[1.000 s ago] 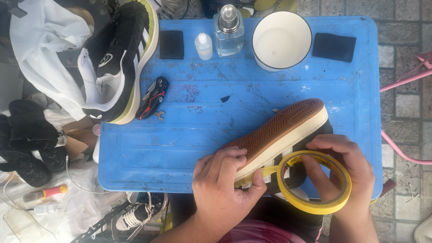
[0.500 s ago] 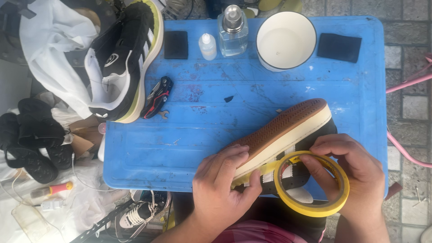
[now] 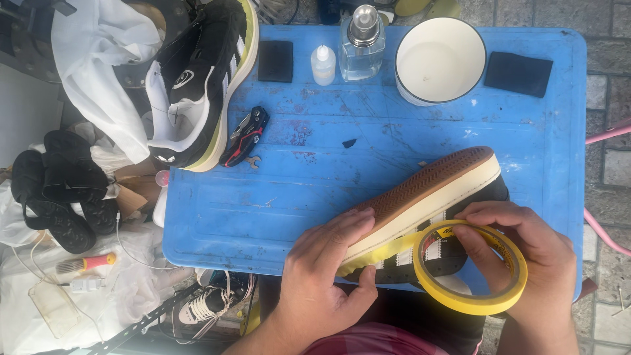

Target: The person applies yellow masking tape along the edge of a black and white sneaker's sole. They carefully wrap the tape around the perimeter of the shoe, smoothing it down with their fingers to ensure it adheres properly.

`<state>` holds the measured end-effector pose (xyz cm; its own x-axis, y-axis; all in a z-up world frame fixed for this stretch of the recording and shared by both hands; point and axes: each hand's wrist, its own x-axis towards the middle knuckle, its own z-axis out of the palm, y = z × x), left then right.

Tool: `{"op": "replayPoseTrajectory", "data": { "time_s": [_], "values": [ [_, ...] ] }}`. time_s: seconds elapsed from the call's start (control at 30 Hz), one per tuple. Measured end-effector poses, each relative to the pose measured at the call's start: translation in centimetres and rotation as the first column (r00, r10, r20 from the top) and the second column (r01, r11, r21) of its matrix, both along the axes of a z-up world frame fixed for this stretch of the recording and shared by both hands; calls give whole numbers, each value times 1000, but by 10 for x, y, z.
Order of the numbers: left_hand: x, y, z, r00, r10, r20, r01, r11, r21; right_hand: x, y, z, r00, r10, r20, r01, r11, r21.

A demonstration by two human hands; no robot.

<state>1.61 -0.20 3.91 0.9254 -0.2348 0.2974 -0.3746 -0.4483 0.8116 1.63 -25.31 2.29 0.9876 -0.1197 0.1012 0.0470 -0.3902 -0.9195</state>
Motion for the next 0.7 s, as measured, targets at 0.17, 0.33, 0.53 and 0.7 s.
{"op": "replayPoseTrajectory", "data": {
  "time_s": [0.17,0.33,0.53,0.7],
  "values": [
    [-3,-19,0,991,126,43,-130,988,86,-2,1,-3,1000,-18,11,18,999,-27],
    [-6,-35,-4,966,200,165,-224,964,145,-5,-1,-5,1000,-11,5,10,995,97],
    [-12,-38,-11,955,228,189,-262,948,181,-11,-9,-10,999,46,5,-46,980,193],
    [-12,-37,-12,957,229,176,-263,943,205,-13,-16,-14,995,92,39,-99,962,255]
  ]
}}
